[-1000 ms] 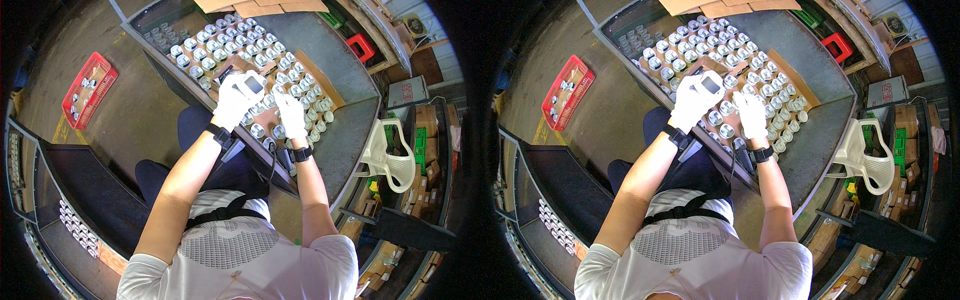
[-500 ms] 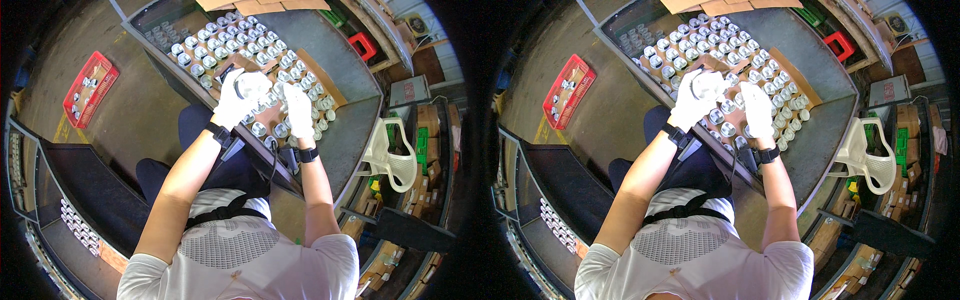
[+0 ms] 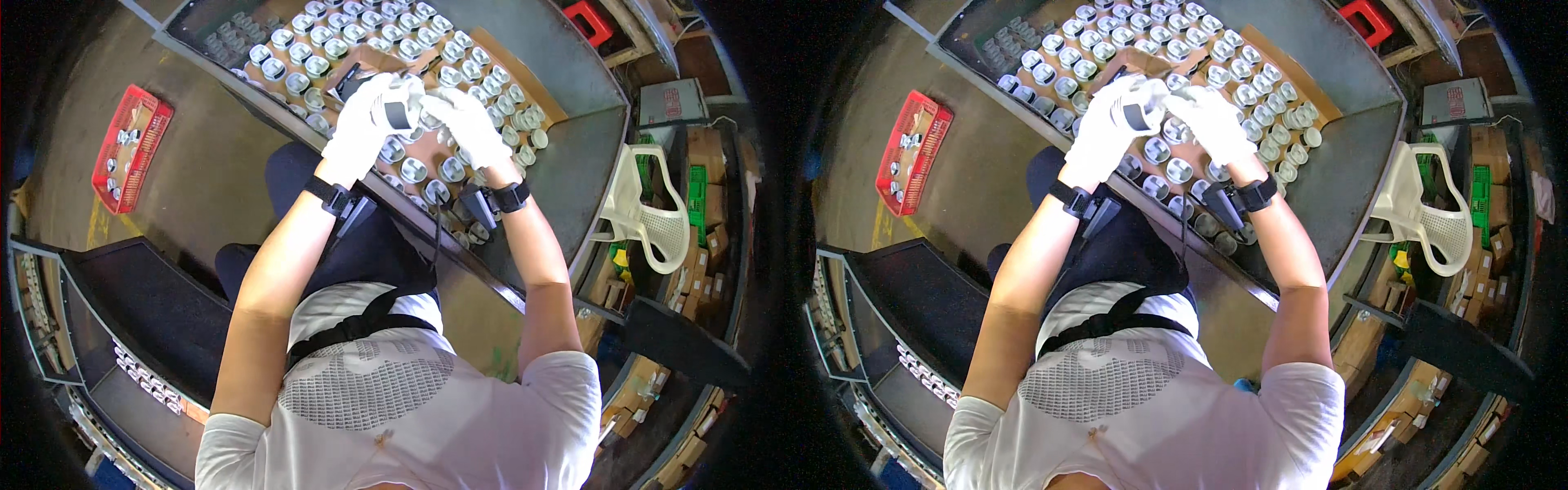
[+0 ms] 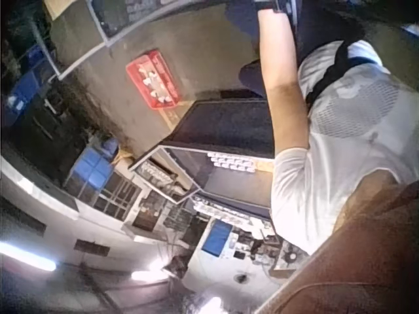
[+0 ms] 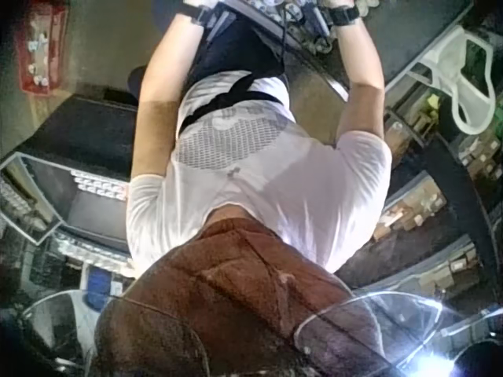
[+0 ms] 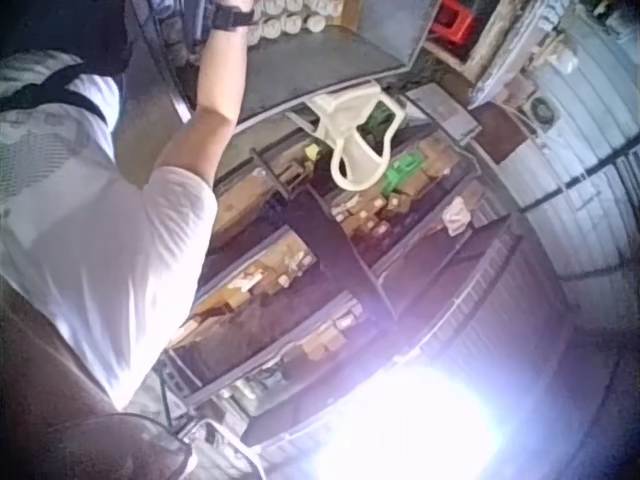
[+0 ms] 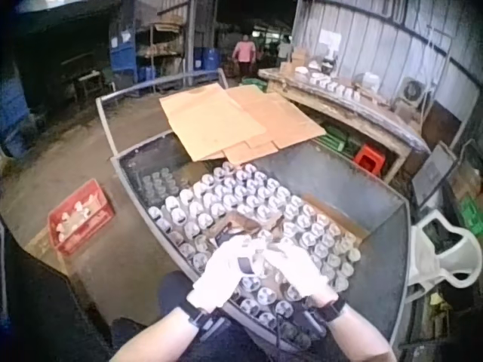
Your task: Inspecting and sorting small white cylindrical parts in a large metal bin.
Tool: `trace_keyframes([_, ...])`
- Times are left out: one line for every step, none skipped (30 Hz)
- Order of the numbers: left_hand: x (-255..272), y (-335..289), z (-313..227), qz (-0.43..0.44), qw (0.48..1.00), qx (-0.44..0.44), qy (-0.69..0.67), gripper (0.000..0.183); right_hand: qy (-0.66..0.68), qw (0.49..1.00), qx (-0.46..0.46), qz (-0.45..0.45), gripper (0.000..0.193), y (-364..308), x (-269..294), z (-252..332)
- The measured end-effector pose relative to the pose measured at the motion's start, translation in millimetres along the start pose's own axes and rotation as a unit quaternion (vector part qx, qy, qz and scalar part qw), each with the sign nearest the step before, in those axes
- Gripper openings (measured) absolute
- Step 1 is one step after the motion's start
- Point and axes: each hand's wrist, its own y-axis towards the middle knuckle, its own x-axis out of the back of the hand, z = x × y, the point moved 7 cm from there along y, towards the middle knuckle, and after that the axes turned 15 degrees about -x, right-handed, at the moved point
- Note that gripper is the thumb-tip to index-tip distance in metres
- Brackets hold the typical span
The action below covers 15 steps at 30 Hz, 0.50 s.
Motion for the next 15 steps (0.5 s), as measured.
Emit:
trace_keyframes([-0.9, 0.7, -6.3, 0.008, 0.998, -0.04, 0.055, 0.033, 0.064, 0.995, -0.059, 0.04, 0.041, -1.0, -3.2, -12.7])
trace_keyframes([-1.3, 1.0, -6.4, 0.019, 0.996, -0.051, 0.077, 0.035, 0.127, 0.982, -0.117, 0.08, 0.041, -3.4, -7.4, -24.9])
trace_keyframes([-1.8, 1.6, -6.9, 0.03, 0.993, -0.062, 0.099, 0.036, 0.189, 0.959, -0.174, 0.119, 0.041, -6.8, -12.9, -35.9])
trace_keyframes([-2.9, 6.0, -6.6, 0.043, 0.994, -0.045, 0.087, 0.038, 0.29, 0.908, -0.197, 0.228, 0.039, -12.6, -26.0, -36.1])
trace_keyframes([-5.1, 7.9, -5.9, 0.056, 0.995, -0.028, 0.075, 0.04, 0.361, 0.87, -0.208, 0.264, 0.037, -15.6, -32.4, -39.4])
trace_keyframes([-7.0, 1.5, -4.5, 0.061, 0.997, 0.003, 0.055, 0.043, 0.43, 0.824, -0.217, 0.298, 0.035, -18.4, -40.4, -45.1])
trace_keyframes([-15.2, -2.0, -11.8, 0.067, 0.997, 0.034, 0.036, 0.046, 0.495, 0.773, -0.224, 0.327, 0.034, -21.0, -47.2, -50.2])
trace_keyframes([-18.8, -3.9, -10.0, 0.082, 0.992, 0.068, 0.062, 0.048, 0.512, 0.774, -0.21, 0.308, 0.031, -21.0, -50.2, -56.6])
trace_keyframes([-20.2, -5.8, -5.0, 0.097, 0.986, 0.101, 0.088, 0.049, 0.488, 0.795, -0.225, 0.281, 0.03, -20.3, -49.9, -66.1])
trace_keyframes([-22.2, -0.3, -7.4, 0.123, 0.982, 0.05, 0.132, 0.051, 0.46, 0.816, -0.237, 0.257, 0.028, -18.8, -48.6, -68.0])
trace_keyframes([-20.6, -0.9, -10.1, 0.131, 0.967, 0.012, 0.22, 0.051, 0.432, 0.835, -0.25, 0.233, 0.027, -16.3, -46.8, -70.9])
trace_keyframes([-21.0, -5.2, -13.3, 0.137, 0.942, -0.026, 0.306, 0.051, 0.383, 0.862, -0.241, 0.228, 0.026, -9.3, -40.2, -76.5])
trace_keyframes([-27.0, -4.5, -22.0, 0.143, 0.908, -0.064, 0.389, 0.052, 0.302, 0.904, -0.234, 0.195, 0.022, -1.3, -27.3, -85.5])
trace_keyframes([-25.1, -4.6, -25.5, 0.129, 0.903, -0.102, 0.397, 0.049, 0.218, 0.936, -0.227, 0.161, 0.018, 6.0, -15.7, -96.0])
trace_keyframes([-20.6, -4.0, -28.6, 0.139, 0.876, -0.121, 0.446, 0.047, 0.132, 0.959, -0.217, 0.126, 0.015, 15.9, -5.7, -107.6])
